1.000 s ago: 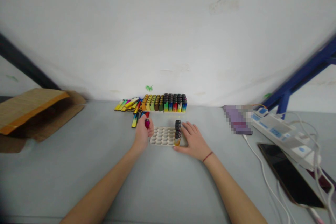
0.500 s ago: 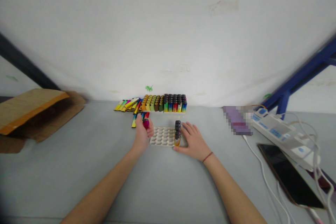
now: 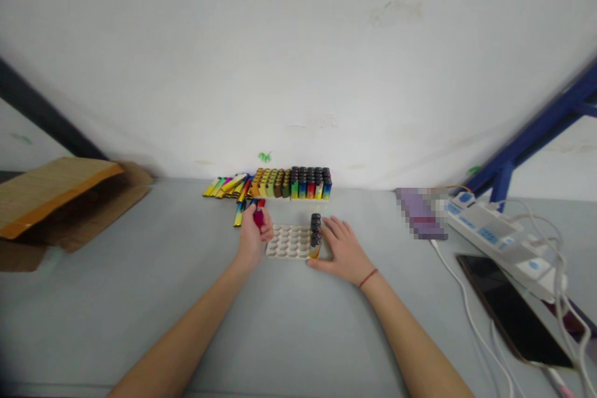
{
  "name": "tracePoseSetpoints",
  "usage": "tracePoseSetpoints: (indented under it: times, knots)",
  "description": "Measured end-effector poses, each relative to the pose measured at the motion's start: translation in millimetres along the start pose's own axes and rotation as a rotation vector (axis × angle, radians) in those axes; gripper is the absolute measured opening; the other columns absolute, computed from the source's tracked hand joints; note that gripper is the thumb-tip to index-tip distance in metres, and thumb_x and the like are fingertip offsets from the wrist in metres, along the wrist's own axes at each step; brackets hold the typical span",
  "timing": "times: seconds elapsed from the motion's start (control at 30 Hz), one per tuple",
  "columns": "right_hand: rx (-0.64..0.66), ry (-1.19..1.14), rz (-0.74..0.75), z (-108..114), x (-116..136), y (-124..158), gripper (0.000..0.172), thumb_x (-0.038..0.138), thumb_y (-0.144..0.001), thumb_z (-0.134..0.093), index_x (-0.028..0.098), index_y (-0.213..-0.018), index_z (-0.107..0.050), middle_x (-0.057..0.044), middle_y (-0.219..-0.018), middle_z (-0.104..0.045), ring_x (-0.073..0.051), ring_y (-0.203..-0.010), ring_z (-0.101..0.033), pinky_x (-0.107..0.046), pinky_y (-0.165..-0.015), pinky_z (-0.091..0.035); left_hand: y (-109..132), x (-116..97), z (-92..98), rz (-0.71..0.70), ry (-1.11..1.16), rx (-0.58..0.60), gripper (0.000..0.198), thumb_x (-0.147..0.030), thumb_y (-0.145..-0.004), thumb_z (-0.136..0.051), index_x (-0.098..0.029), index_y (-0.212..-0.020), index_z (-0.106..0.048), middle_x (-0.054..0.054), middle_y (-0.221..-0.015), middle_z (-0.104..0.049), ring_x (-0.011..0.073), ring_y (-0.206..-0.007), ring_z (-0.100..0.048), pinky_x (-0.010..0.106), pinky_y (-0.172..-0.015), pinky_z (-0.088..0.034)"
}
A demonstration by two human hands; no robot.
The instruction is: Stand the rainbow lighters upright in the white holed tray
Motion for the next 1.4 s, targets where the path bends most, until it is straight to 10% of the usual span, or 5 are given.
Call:
tracePoseSetpoints:
  times: [0.23, 0.37, 0.5, 0.77, 1.4]
  knots:
    - [0.015, 0.003, -0.011, 1.3, 1.5, -0.3, 0.089, 0.074, -0.078, -0.063, 0.012, -0.141, -0.051, -0.025, -0.149, -0.047, -0.042, -0.14, -0.04, -0.065, -0.114, -0.032, -3.1, -2.4, -0.8, -0.289, -0.205, 0.054, 0.032, -0.053, -0.086, -0.05, -0.022, -0.082, -0.045, -0.006, -0.059, -0.048, 0.008, -0.045, -0.042, 0.018, -0.043, -0.036]
    - [0.005, 0.0, -0.011, 1.7, 2.3, -0.3, 0.088, 0.073, -0.079, -0.064, 0.013, -0.142, -0.05, -0.024, -0.149, -0.047, -0.042, -0.14, -0.04, -0.065, -0.113, -0.032, -0.6, 1.0, -0.2, -0.548, -0.438, 0.09, 0.026, -0.045, -0.088, -0.057, -0.022, -0.099, -0.055, 0.003, -0.094, -0.061, 0.0148, -0.084, -0.06, 0.026, -0.07, -0.054]
    - [0.014, -0.003, -0.015, 1.6, 2.4, -0.5, 0.088, 0.072, -0.078, -0.065, 0.013, -0.143, -0.05, -0.024, -0.149, -0.047, -0.042, -0.141, -0.039, -0.065, -0.113, -0.032, 0.7, 5.7, -2.6, -0.659, -0.639, 0.188, 0.022, -0.036, -0.09, -0.057, -0.022, -0.106, -0.062, 0.008, -0.11, -0.066, 0.0199, -0.106, -0.061, 0.036, -0.096, -0.049]
    - [-0.005, -0.001, -0.008, 0.6, 2.2, -0.1, 0.087, 0.072, -0.079, -0.064, 0.012, -0.141, -0.05, -0.025, -0.148, -0.048, -0.042, -0.141, -0.04, -0.064, -0.113, -0.032, 8.1, 7.3, -9.8, -0.683, -0.96, 0.355, 0.018, -0.03, -0.09, -0.06, -0.021, -0.103, -0.069, 0.009, -0.11, -0.073, 0.0246, -0.107, -0.064, 0.039, -0.099, -0.045]
    - [-0.008, 0.005, 0.007, -0.3, 0.0, 1.3, 0.089, 0.072, -0.079, -0.063, 0.012, -0.143, -0.049, -0.025, -0.147, -0.049, -0.042, -0.139, -0.041, -0.065, -0.113, -0.033, 19.4, 7.9, -18.1, -0.95, -1.391, 0.305, 0.031, -0.033, -0.098, -0.049, -0.029, -0.124, -0.065, 0.006, -0.111, -0.072, 0.0238, -0.106, -0.062, 0.04, -0.097, -0.039]
Point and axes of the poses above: each hand's wrist, its own y-axis away from the middle knuckle, its own z-axis out of the back of the hand, x = y × z, the point moved 3 cm from there along -y, towards the middle knuckle
